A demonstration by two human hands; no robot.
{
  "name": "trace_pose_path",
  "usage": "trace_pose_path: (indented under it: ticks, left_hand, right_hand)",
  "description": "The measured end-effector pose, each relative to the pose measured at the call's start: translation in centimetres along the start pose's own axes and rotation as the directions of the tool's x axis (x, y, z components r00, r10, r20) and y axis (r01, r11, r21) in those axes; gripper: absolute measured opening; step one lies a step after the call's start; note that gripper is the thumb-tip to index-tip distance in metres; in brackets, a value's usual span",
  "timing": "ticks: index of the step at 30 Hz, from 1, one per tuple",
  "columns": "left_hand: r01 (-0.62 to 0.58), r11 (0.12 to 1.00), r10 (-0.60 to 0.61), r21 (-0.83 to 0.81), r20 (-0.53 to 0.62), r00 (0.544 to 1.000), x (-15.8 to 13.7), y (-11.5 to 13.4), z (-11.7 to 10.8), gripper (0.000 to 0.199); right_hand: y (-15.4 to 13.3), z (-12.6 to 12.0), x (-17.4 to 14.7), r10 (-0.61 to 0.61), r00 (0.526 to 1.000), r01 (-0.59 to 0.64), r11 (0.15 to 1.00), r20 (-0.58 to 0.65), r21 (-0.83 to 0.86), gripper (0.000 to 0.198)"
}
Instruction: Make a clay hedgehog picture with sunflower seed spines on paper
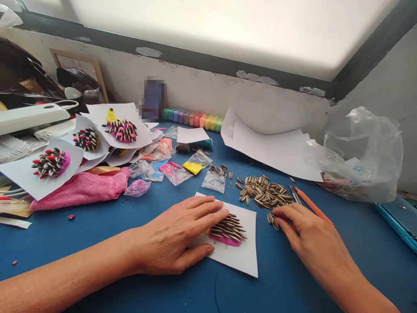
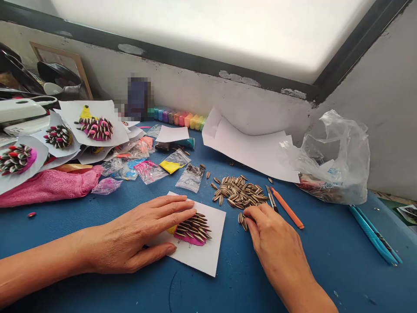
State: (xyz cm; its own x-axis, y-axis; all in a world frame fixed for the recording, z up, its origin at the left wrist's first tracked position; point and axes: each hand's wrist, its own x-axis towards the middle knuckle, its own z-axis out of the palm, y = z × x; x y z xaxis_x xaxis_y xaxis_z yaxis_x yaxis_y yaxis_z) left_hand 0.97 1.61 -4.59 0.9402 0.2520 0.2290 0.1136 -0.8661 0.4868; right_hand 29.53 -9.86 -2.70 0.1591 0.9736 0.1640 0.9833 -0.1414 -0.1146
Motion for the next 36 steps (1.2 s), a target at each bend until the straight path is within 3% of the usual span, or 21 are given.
trace_pose_path:
  ticks: [10, 14, 16, 23, 36]
  left_hand:
    - [-0.015, 1.0, 0.015, 0.004, 0.001, 1.0, 0.1, -0.1, -0.2, 0.057]
    - [-0.016, 1.0, 0.016, 0.017, 0.001, 1.0, 0.1, -0.2, -0.1, 0.056]
    - [-0.014, 1.0, 0.015, 0.024, -0.001, 1.0, 0.0, -0.3, 0.0, 0.057]
    - [-0.001, 1.0, 0.0, 0.012, 0.011, 1.0, -0.1, -0.4, 0.1, 0.058]
    - [0.007, 1.0, -0.007, 0.013, 0.019, 1.0, 0.0, -0.4, 0.1, 0.059]
  right_hand:
    - [-0.9, -0.7, -0.4, 0.044, 0.995, -0.043, 0.999, -0.094, 0.007, 0.027]
    - [-2.5, -1.8, -1.4, -0.121, 0.992, 0.126, 0.971, -0.036, 0.201, 0.024]
    - [-3.2, -1.8, -1.9, -0.239, 0.969, 0.215, 0.939, 0.057, 0.268, 0.019]
    - [-4.4, -1.0, -2.3, -0.334, 0.941, 0.308, 0.911, 0.053, 0.273, 0.015]
    - [-5.2, -0.1, -2.5, -0.306, 0.952, 0.299, 0.927, -0.005, 0.225, 0.013]
